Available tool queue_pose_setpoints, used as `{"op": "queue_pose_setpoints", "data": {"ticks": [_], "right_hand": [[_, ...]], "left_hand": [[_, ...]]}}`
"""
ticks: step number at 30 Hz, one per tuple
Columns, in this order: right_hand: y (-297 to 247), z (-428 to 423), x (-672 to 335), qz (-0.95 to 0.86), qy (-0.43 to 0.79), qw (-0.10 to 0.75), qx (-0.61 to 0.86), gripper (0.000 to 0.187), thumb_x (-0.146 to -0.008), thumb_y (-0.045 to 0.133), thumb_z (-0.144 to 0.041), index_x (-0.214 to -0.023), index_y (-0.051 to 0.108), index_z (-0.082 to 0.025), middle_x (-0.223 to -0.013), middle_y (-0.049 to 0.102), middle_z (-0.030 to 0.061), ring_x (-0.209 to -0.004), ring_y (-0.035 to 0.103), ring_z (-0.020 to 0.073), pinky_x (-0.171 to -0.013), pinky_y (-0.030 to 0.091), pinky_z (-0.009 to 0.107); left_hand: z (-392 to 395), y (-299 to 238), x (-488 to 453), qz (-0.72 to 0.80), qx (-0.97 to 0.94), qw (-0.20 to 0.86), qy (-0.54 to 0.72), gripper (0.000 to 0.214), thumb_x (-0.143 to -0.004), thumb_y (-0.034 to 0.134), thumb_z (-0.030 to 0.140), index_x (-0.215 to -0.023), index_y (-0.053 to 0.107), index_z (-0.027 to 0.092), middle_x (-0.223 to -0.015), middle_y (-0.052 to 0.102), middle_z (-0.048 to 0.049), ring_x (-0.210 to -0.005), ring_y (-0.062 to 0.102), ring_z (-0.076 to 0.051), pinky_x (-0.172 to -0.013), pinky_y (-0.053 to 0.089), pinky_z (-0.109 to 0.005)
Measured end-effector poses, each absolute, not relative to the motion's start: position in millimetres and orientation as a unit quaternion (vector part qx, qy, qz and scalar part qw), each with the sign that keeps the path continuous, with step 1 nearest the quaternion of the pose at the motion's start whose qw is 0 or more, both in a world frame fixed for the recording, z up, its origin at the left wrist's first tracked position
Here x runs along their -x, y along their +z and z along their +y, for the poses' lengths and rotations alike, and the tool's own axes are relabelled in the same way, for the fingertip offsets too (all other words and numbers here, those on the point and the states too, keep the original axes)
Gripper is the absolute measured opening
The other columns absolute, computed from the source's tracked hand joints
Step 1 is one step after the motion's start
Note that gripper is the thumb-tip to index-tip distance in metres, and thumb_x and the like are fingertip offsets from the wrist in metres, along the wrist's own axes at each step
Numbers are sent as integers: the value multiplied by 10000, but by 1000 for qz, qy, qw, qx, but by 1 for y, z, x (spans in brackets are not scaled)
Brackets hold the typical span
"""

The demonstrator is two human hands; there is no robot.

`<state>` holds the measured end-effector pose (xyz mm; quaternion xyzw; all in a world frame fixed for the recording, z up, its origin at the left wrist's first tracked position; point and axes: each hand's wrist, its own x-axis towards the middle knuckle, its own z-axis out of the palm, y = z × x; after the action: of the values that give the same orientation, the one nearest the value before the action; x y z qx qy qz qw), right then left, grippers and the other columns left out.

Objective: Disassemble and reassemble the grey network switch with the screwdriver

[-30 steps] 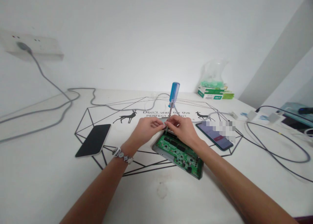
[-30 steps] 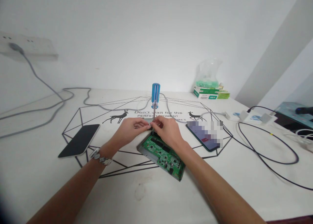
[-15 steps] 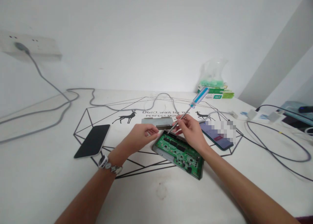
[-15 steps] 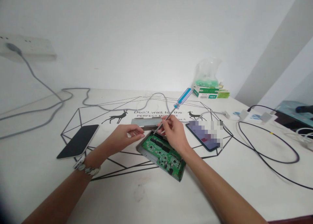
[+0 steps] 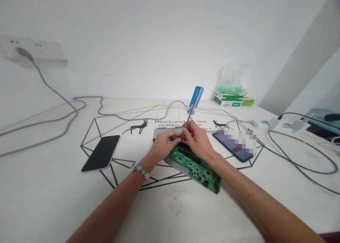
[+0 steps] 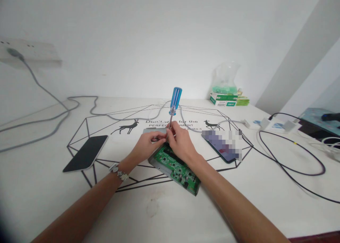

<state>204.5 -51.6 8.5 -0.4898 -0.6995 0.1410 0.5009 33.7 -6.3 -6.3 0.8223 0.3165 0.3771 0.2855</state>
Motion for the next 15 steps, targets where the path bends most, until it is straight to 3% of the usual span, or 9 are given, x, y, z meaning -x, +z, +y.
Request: {"op": "queue_pose_setpoints", "data": {"ticks": [15], "right_hand": [[7,-53,-204,-725,141,481,472,144,-959,470,-272,-1060,564,-231,-746,666,-3,-663,647,182,-668,483,293]], "left_hand": [[-7,-12,-33,324,-817,299,372,173,-871,616,254,-909,757,161,-907,768,-36,-838,676,-192,-828,508,-294]]}}
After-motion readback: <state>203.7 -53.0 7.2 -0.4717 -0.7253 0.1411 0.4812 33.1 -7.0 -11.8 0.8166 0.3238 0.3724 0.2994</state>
